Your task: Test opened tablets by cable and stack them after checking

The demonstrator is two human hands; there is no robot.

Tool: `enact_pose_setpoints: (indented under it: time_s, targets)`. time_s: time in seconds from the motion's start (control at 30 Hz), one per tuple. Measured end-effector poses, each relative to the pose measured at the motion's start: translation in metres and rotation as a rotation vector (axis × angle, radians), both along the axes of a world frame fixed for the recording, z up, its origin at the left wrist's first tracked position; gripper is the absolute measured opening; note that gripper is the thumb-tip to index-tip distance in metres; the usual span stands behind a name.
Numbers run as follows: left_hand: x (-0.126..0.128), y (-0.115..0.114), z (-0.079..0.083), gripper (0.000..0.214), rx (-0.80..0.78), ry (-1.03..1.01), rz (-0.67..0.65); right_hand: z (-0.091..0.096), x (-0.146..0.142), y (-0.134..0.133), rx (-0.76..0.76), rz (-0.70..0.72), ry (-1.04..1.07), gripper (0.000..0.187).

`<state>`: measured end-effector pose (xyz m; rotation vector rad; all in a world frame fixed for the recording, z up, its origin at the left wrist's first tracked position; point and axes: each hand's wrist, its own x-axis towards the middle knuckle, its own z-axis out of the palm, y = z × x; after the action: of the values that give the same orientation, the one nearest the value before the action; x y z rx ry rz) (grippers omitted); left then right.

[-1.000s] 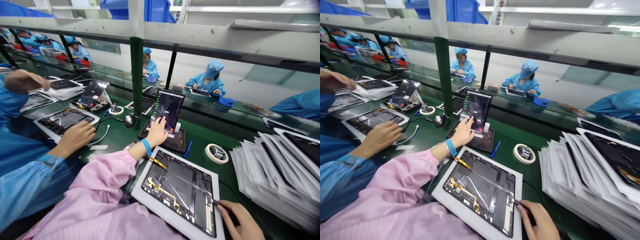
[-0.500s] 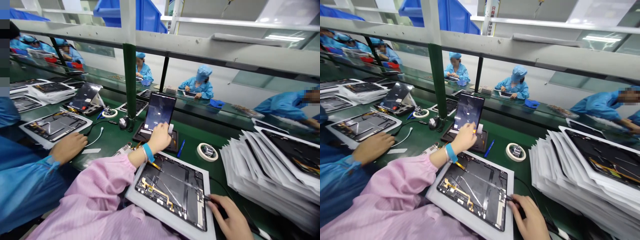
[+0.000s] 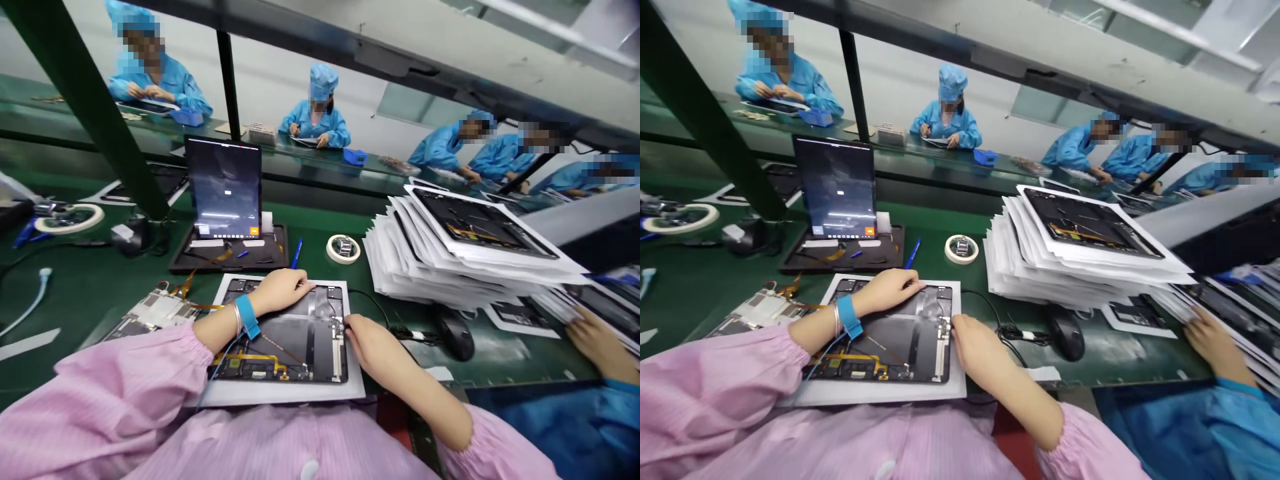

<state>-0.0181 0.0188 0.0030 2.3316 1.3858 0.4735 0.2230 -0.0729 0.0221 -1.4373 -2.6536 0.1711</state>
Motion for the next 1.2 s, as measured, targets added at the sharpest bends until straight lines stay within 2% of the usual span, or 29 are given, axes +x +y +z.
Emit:
enact_pose_setpoints:
  time_s: [0.1, 0.17, 0.27, 0.4, 0.47, 0.53, 0.57, 0.63, 0.73, 0.8, 0.9, 1.0, 1.07, 1.2]
  targets:
    - [-0.003, 0.001, -0.004, 0.041, -0.044, -0.011, 0.041, -0.003, 0.007, 0.011, -0.029, 0.038, 0.016, 0.016]
    - [-0.004, 0.002, -0.006, 0.041, -0.053, -0.019, 0.05, -0.004, 0.017, 0.026, -0.034, 0.032, 0.097, 0.016]
    - [-0.004, 0.003, -0.008, 0.041, -0.051, -0.016, 0.051, -0.009, 0.026, 0.054, 0.014, -0.079, 0.201, 0.027]
    - [-0.005, 0.003, -0.007, 0.042, -0.054, -0.011, 0.048, -0.021, 0.023, 0.077, -0.012, -0.114, 0.12, 0.039]
    - [-0.005, 0.002, -0.006, 0.042, -0.052, -0.012, 0.044, -0.021, 0.023, 0.076, -0.029, -0.136, 0.222, 0.036]
    - [-0.005, 0.002, -0.006, 0.043, -0.049, -0.009, 0.044, -0.017, 0.024, 0.067, -0.055, -0.213, 0.453, 0.028]
    - [-0.005, 0.003, -0.006, 0.043, -0.05, -0.005, 0.046, -0.013, 0.024, 0.061, -0.114, -0.251, 0.569, 0.023]
    - [-0.005, 0.003, -0.005, 0.044, -0.059, 0.006, 0.053, -0.007, 0.023, 0.047, -0.329, -0.289, 0.728, 0.018]
    - [-0.005, 0.004, -0.006, 0.045, -0.064, 0.02, 0.052, -0.002, 0.018, 0.031, -0.658, -0.293, 0.816, 0.022]
    - [-0.005, 0.003, -0.006, 0.046, -0.054, 0.026, 0.049, -0.003, 0.014, 0.027, -0.773, -0.292, 0.854, 0.026]
    - [-0.004, 0.003, -0.007, 0.045, -0.044, 0.039, 0.053, -0.008, 0.013, 0.027, -0.85, -0.287, 0.898, 0.029]
    - [-0.004, 0.003, -0.009, 0.045, -0.041, 0.045, 0.053, -0.015, 0.012, 0.027, -0.88, -0.275, 0.917, 0.03]
    - [-0.004, 0.004, -0.01, 0.043, -0.032, 0.044, 0.057, -0.019, 0.009, 0.025, -0.84, -0.27, 0.886, 0.03]
    - [-0.004, 0.006, -0.01, 0.042, -0.02, 0.046, 0.069, -0.017, 0.0, 0.018, -0.481, -0.241, 0.594, 0.035]
